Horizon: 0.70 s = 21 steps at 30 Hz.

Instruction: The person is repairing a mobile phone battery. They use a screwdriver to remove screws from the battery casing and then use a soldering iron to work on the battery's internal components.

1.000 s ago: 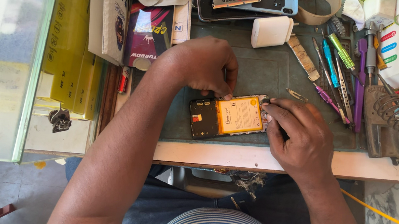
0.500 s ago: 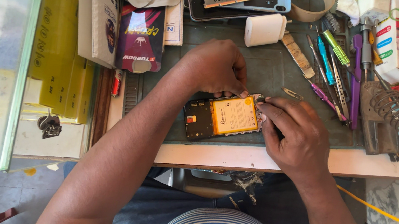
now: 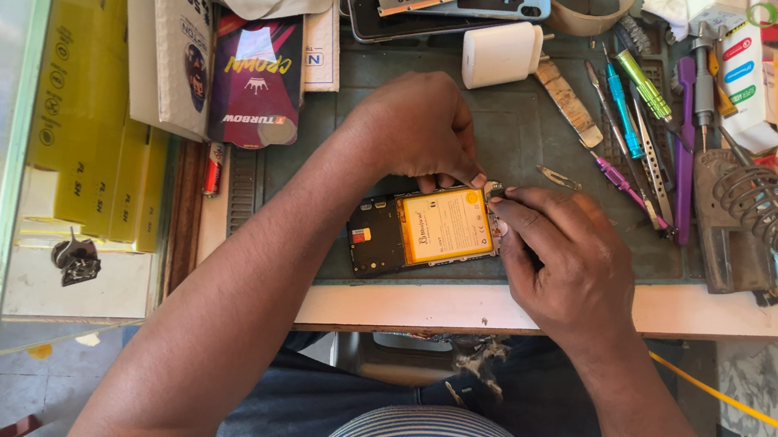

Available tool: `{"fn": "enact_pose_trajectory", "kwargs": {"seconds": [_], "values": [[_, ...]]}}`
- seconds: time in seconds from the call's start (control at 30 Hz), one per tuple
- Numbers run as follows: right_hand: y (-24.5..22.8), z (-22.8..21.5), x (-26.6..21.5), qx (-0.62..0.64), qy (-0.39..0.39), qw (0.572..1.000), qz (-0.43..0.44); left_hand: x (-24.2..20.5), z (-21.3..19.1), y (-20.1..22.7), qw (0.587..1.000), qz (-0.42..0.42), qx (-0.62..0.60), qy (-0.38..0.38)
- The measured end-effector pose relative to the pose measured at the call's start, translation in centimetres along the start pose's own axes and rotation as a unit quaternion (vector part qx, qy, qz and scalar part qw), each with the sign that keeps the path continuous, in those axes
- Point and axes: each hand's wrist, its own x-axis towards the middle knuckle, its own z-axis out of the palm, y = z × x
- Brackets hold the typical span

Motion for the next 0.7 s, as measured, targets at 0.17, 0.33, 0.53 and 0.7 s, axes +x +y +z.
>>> {"fn": "enact_pose_trajectory", "kwargs": {"seconds": [0.17, 0.33, 0.53, 0.7], "values": [[0.0, -0.1, 0.1, 0.01, -0.002, 1.0, 0.004, 0.6, -0.3, -0.1, 1.0, -0.003, 0.014, -0.028], [-0.2, -0.2, 0.3, 0.011, -0.003, 1.0, 0.003, 1.3, -0.6, 0.6, 0.995, -0.027, 0.057, -0.072], [-0.4, -0.5, 0.3, 0.015, 0.007, 1.0, -0.004, 1.1, -0.4, 3.6, 0.976, -0.079, 0.177, -0.101], [-0.4, -0.6, 0.4, 0.026, 0.016, 1.0, -0.005, 0.8, -0.2, 6.4, 0.942, -0.09, 0.305, -0.108]]}}
